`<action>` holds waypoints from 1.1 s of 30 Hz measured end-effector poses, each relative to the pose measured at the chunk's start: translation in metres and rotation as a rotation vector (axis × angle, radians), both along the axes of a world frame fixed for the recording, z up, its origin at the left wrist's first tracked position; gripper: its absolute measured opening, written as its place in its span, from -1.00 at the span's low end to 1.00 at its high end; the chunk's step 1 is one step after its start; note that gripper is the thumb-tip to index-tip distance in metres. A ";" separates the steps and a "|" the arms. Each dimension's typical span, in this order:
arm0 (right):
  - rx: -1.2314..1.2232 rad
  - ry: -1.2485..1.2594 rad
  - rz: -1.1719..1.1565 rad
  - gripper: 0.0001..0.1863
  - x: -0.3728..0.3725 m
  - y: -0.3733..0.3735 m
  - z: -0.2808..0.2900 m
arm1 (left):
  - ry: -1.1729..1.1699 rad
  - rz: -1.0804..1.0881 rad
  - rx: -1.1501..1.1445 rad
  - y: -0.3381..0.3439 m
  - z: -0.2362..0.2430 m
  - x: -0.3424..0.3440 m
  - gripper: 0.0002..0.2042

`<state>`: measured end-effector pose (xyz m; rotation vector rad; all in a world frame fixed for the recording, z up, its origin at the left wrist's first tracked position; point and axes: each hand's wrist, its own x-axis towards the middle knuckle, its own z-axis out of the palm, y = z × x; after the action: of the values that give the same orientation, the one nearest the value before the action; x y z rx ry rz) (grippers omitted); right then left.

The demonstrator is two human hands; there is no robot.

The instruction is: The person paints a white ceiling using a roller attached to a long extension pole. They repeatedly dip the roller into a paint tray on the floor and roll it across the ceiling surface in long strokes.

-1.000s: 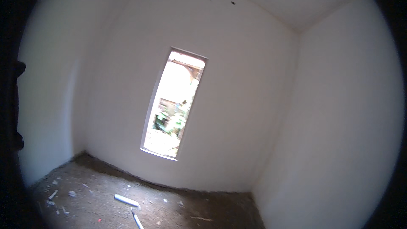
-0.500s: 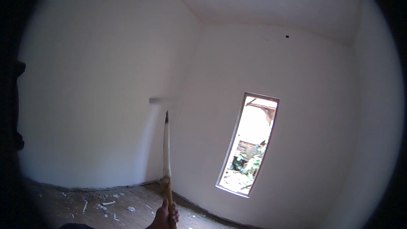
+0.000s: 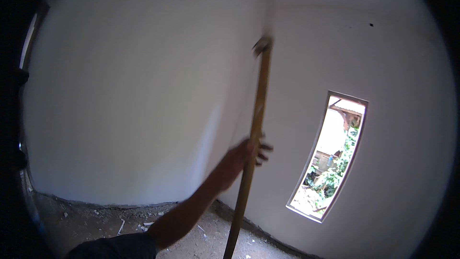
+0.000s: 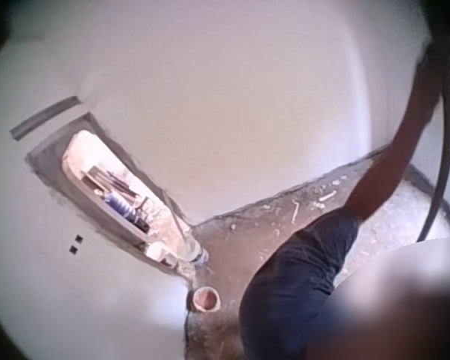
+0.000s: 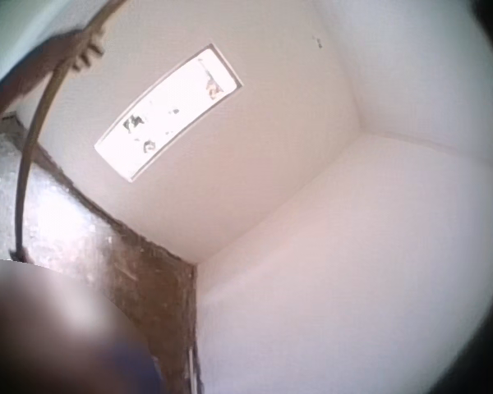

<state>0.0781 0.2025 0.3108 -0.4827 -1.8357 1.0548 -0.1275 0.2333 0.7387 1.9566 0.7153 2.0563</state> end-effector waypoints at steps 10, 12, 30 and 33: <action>-0.427 0.302 0.459 -0.92 -0.196 0.070 0.184 | -0.151 0.267 -1.001 -0.096 -0.511 -0.084 -0.30; -0.386 0.334 0.518 -0.87 -0.218 0.075 0.205 | 0.126 0.980 -0.144 -0.097 -0.541 -0.075 -0.61; -0.309 0.432 1.008 -0.53 -0.438 0.362 0.305 | -0.113 0.713 -1.311 0.099 -0.653 -0.313 -0.51; -0.376 0.411 0.902 -0.53 -0.486 0.429 0.346 | -0.151 0.704 -1.331 0.172 -0.611 -0.377 -0.53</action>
<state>-0.4076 0.6315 0.6567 0.3993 -1.4699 1.9467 -0.5041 0.4050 0.1274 0.7894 2.1623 1.1867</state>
